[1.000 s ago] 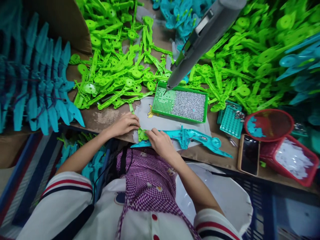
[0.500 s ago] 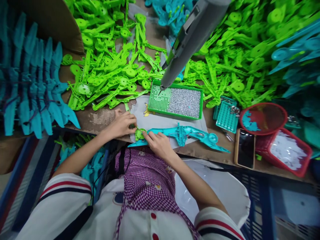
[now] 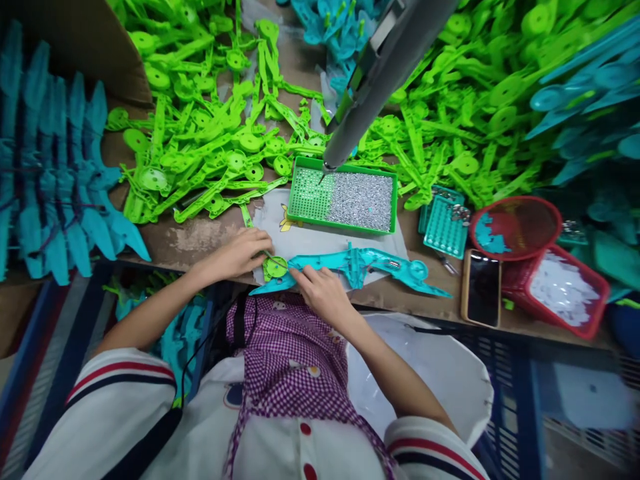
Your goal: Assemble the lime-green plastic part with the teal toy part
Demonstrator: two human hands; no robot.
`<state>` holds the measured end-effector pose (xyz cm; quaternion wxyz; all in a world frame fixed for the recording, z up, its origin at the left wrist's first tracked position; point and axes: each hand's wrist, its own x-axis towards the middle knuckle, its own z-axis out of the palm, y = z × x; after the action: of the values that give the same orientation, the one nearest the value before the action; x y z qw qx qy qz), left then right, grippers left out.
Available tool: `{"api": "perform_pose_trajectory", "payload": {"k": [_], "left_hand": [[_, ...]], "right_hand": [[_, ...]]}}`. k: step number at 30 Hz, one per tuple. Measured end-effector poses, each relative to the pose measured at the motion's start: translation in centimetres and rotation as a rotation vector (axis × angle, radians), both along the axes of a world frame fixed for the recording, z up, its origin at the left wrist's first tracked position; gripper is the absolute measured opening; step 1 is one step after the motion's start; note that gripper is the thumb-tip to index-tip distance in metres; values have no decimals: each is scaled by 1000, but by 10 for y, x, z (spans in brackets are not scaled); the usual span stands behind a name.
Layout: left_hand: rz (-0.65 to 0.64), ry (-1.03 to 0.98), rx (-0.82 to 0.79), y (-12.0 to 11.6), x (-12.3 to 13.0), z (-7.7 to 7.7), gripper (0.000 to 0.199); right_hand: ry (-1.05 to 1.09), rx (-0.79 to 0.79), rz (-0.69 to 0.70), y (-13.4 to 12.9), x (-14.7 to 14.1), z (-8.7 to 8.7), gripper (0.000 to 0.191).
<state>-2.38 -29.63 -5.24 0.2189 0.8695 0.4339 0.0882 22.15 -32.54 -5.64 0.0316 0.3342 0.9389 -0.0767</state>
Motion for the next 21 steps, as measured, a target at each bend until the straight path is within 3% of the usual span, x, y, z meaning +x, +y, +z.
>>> {"api": "perform_pose_trajectory", "payload": {"k": [6,13,21], "left_hand": [[-147,85,106,-18,6,-5,46],[-129,206,81,-23,15,1,62],[-147,257,128,-25,21,0,58]], "right_hand": [[-30,-17,15,7,-4,5,29],[58,-48,-2,9,-1,2,27],[220,-139,-189,17,3,-2,25]]}}
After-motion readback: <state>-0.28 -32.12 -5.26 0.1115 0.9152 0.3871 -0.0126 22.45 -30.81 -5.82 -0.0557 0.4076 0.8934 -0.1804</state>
